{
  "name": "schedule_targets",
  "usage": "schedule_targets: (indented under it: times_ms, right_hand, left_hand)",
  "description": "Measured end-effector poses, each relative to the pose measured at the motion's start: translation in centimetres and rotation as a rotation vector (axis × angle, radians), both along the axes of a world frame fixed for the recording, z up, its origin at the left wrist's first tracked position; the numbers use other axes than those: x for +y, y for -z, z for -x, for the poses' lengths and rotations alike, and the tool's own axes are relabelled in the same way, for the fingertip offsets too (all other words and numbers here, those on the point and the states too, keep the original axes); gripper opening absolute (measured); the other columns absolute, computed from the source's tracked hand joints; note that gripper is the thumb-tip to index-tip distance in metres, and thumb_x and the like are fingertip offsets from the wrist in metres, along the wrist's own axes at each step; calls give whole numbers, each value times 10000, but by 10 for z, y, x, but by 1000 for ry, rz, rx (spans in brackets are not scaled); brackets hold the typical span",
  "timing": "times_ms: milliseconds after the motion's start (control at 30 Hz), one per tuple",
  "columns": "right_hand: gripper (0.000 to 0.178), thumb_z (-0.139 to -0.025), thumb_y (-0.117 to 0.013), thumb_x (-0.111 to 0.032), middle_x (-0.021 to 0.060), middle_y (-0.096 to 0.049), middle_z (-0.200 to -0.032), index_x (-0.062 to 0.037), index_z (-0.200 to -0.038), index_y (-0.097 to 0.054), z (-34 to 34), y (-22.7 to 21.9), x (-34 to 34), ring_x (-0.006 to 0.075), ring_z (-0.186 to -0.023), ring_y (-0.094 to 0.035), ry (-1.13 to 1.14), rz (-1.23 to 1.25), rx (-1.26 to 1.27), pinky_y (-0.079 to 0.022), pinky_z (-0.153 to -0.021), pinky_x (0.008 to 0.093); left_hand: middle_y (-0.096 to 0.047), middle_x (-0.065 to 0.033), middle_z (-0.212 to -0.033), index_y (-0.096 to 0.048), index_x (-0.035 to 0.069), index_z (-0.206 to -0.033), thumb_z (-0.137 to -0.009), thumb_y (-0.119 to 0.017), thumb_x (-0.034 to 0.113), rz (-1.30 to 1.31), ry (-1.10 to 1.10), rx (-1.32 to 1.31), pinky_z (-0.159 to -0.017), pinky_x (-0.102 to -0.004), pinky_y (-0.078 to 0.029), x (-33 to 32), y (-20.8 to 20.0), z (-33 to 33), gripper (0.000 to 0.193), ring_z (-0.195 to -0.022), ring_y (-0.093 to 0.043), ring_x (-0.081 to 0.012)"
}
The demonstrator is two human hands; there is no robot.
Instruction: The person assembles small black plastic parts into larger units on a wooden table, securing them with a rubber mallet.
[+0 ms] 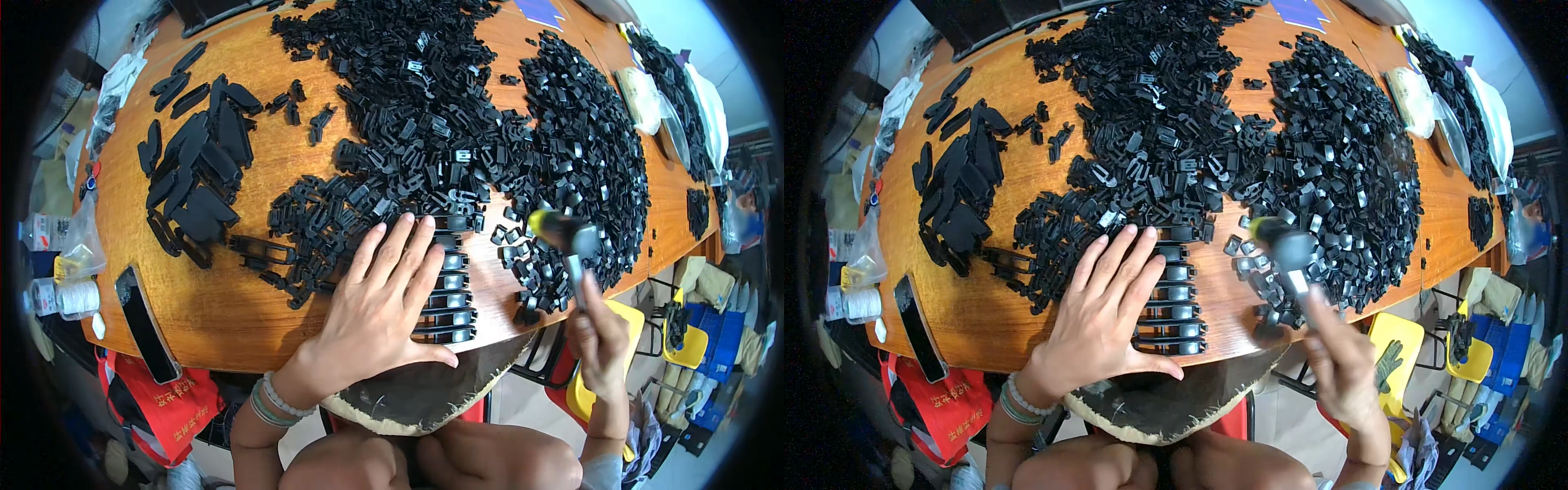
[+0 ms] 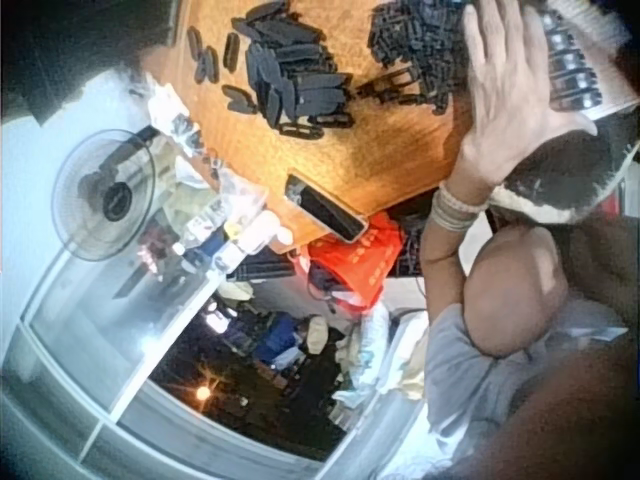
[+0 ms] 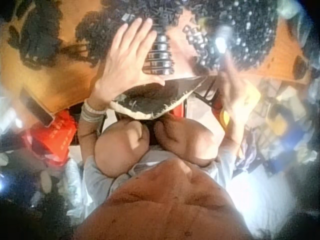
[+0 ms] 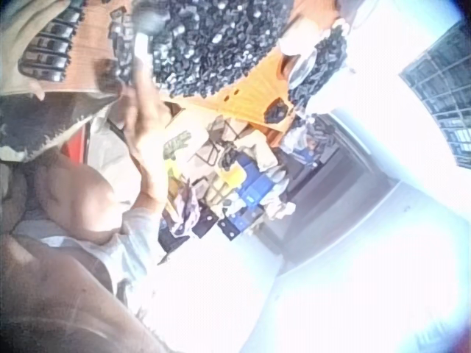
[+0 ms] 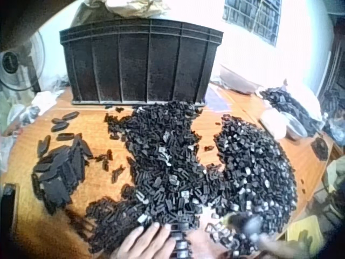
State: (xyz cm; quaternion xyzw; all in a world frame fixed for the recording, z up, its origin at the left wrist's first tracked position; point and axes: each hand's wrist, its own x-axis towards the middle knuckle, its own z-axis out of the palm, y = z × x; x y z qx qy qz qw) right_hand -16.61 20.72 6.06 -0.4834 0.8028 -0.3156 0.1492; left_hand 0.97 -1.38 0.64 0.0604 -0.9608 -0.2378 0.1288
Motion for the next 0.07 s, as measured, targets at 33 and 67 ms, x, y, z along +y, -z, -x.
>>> schedule_targets:
  times_ms: [33,67]
  right_hand:
    - [465,-893,-501,9,40,-501,-621,7,-1353,-436,-1,0,-12,108,-505,-472,-139,2,117,-387,-492,246]
    - [499,-844,-521,67,103,-554,-695,6,-1335,-460,-4,1,-15,158,-587,-539,-154,-47,53,-432,-572,273]
  left_hand:
    - [-382,-258,-1387,-458,-92,-1230,-656,-612,717,4,5,-5,-1076,-527,-228,-1,0,0,1004,-1299,-344,-410]
    - [-382,-258,-1387,-458,-92,-1230,-656,-612,717,5,5,-5,-1076,-527,-228,-2,0,0,1004,-1299,-344,-410]
